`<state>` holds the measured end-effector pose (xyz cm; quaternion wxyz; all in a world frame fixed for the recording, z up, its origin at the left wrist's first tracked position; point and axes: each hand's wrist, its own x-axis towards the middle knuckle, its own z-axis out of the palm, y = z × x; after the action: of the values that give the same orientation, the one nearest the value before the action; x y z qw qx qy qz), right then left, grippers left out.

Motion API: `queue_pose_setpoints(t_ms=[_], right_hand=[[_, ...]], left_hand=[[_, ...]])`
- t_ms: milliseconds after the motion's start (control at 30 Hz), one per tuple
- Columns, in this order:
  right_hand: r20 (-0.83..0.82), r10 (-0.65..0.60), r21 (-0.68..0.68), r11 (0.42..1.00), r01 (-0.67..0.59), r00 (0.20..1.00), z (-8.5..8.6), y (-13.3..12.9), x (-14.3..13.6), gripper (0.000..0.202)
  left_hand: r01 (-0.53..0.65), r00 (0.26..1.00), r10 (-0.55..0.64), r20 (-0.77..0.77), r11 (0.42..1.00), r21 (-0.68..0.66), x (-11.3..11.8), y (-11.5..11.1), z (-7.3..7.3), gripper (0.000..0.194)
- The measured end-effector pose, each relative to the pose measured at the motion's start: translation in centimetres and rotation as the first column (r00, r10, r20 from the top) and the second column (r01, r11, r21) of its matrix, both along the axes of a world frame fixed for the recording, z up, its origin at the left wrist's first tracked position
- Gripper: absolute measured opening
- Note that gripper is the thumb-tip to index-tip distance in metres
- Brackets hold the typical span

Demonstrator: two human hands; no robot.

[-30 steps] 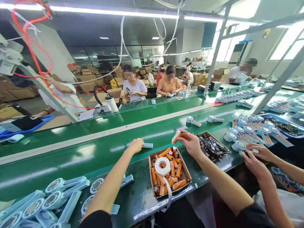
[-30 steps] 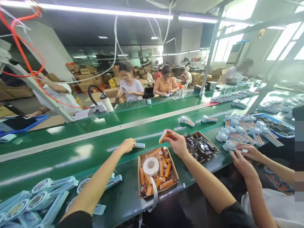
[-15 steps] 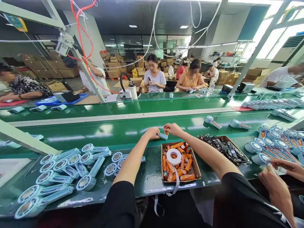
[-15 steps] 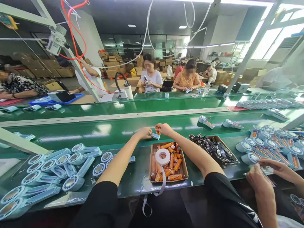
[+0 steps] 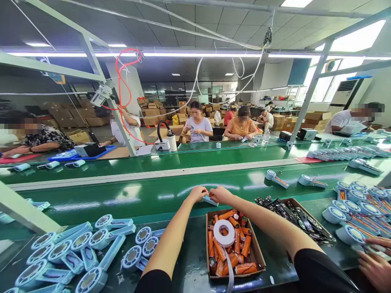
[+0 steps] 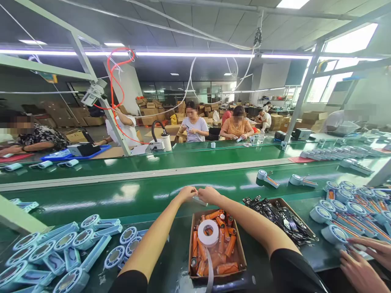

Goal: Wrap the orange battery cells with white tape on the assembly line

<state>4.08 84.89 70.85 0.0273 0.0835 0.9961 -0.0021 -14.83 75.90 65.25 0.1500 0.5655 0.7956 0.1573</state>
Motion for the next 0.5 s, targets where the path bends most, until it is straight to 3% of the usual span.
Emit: queue_pose_setpoints(t_ms=[300, 500], right_hand=[[0.084, -0.091, -0.053, 0.994, 0.095, 0.992, -0.6, -1.0, -2.9, 0.032], [-0.055, -0.147, -0.146, 0.98, 0.137, 0.988, 0.3, 1.8, 0.7, 0.019]], left_hand=[[-0.074, 0.997, 0.074, -0.031, 0.997, 0.017, 1.2, 0.6, 0.0, 0.031], [-0.076, 0.996, 0.077, -0.037, 0.996, 0.038, 2.1, 0.8, 0.4, 0.03]])
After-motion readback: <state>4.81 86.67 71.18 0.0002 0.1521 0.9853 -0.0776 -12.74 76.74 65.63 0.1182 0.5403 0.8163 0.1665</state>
